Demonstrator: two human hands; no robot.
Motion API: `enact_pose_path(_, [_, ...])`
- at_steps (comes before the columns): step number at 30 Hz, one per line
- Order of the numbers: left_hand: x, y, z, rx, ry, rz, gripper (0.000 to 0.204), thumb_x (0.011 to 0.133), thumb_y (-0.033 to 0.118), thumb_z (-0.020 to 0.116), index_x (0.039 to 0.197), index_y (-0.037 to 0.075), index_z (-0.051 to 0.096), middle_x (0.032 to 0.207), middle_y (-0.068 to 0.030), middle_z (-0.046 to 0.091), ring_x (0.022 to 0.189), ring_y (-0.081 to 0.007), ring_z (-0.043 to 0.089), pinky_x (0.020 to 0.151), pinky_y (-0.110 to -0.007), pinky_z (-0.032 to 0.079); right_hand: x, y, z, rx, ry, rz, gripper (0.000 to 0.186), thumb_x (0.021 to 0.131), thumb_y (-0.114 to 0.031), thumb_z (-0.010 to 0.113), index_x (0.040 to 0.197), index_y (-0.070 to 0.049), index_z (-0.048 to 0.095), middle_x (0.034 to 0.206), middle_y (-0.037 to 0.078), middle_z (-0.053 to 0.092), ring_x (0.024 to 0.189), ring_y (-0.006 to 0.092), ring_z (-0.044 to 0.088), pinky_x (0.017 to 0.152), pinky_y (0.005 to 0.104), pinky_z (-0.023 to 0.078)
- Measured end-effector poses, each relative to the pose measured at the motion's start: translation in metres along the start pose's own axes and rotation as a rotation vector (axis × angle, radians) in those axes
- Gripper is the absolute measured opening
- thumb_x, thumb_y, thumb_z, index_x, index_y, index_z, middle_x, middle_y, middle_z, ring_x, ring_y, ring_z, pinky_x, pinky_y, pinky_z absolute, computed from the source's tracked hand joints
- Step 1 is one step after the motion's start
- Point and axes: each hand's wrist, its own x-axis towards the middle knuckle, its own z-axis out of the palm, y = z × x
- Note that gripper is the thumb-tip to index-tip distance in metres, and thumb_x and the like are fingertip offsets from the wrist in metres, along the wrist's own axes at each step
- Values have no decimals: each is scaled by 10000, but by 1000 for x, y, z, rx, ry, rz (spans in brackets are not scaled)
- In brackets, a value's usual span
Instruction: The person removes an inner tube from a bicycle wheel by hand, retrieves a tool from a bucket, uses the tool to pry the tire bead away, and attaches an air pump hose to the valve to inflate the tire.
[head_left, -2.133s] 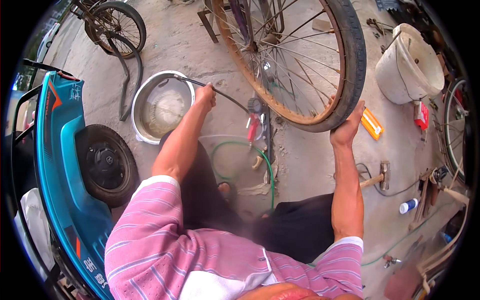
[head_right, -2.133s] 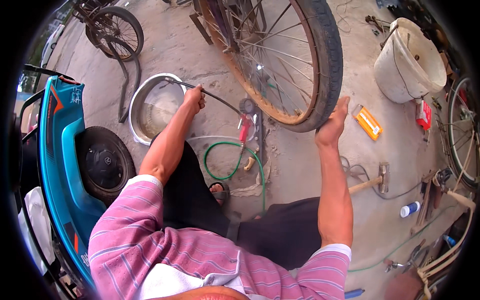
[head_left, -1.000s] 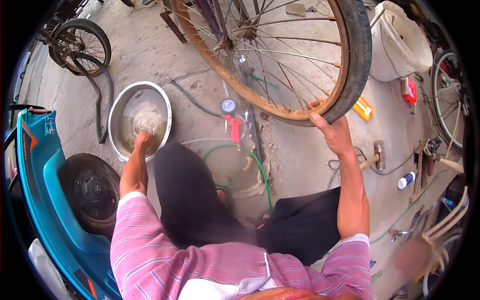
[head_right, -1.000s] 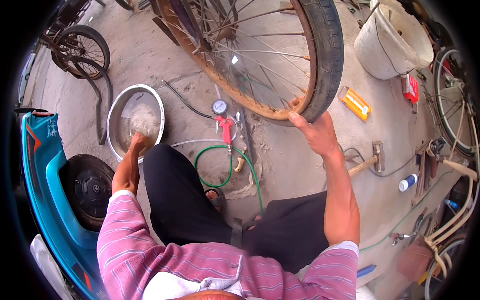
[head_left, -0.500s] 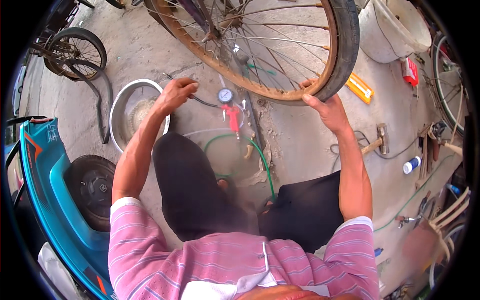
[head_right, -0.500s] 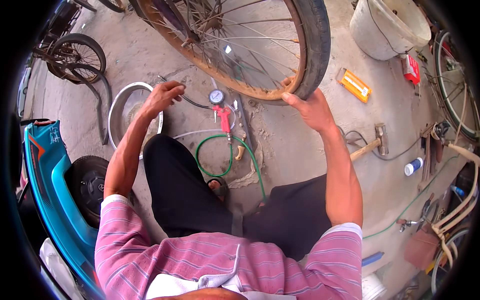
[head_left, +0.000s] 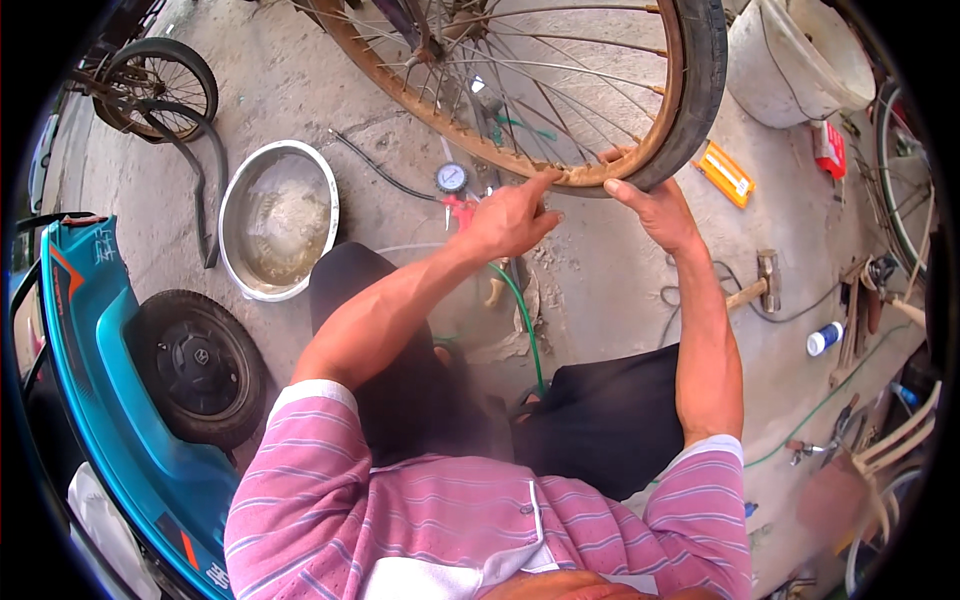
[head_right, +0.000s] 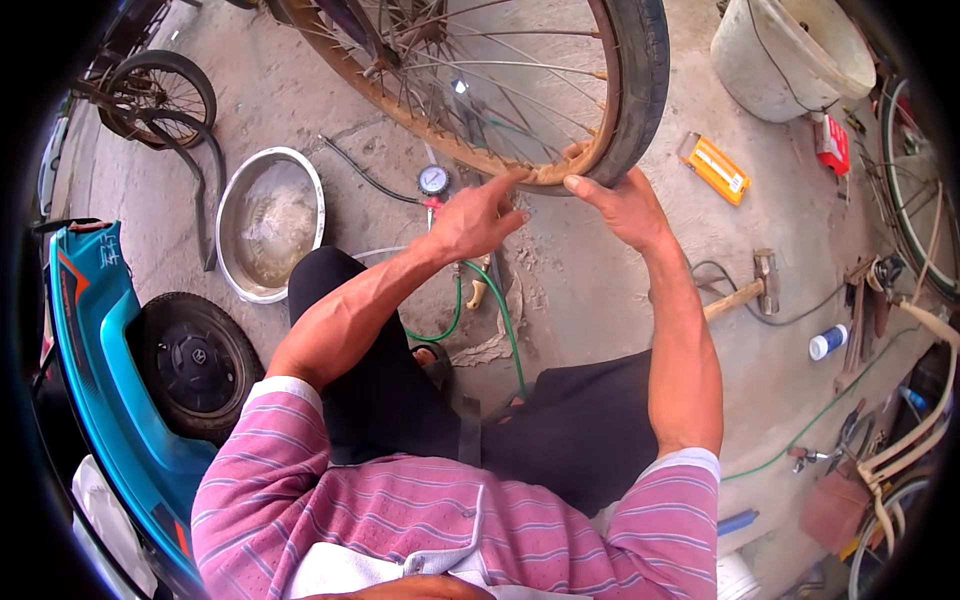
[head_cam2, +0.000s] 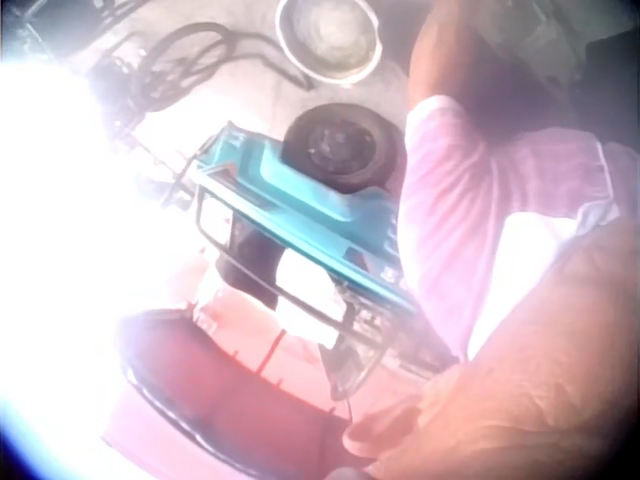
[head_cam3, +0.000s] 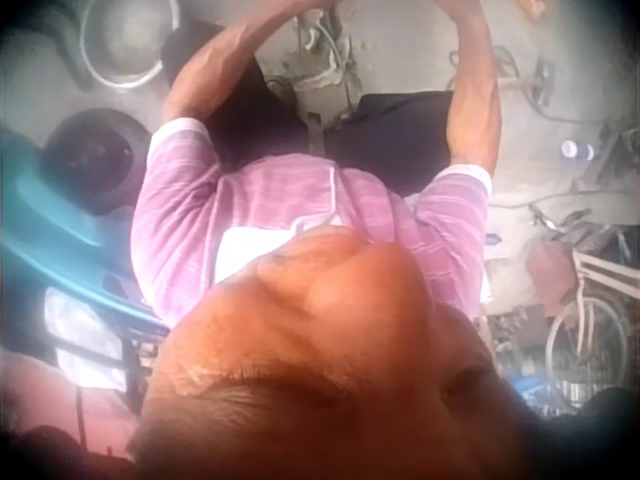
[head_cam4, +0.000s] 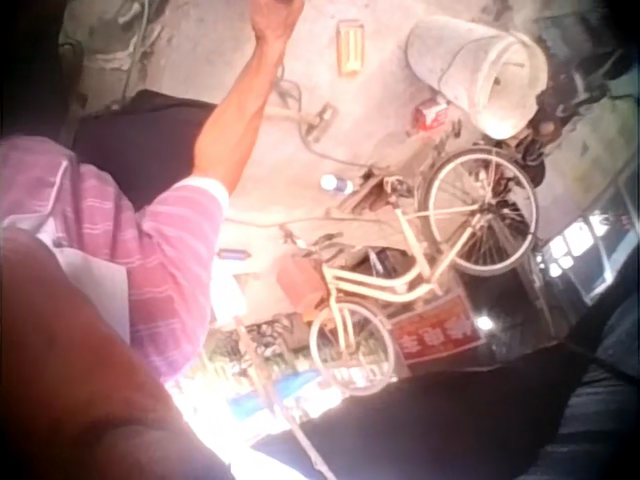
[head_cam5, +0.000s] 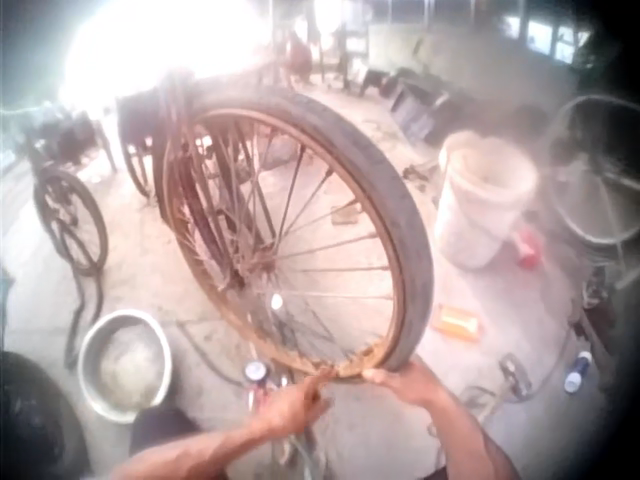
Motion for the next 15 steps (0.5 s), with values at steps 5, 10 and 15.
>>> enact_pose_path(5, [11, -12, 6, -83, 124, -28, 725, 922, 279, 687, 1541, 39, 393, 910, -205, 737, 875, -404, 713, 780, -489, 542, 0, 1, 3, -34, 3, -1, 543, 893, -313, 786, 1310, -8, 618, 1262, 84, 636, 1197, 193, 577, 1045, 364, 456])
enact_pose_path(10, [4, -14, 8, 190, 184, 51, 697, 912, 272, 696, 1524, 62, 436, 943, -215, 733, 907, -410, 709, 779, -483, 544, -1, 4, 4, -27, -14, -2, 535, 896, -292, 783, 1318, -8, 618, 1260, 83, 643, 1188, 184, 581, 1040, 359, 459])
enact_pose_path(15, [1, -14, -14, 73, 160, 5, 716, 895, 278, 706, 1535, 121, 427, 951, -193, 733, 914, -383, 714, 788, -495, 544, -1, 2, 5, -43, -19, 0, 500, 903, -267, 777, 1304, -8, 631, 1237, 72, 652, 1171, 174, 585, 1032, 356, 463])
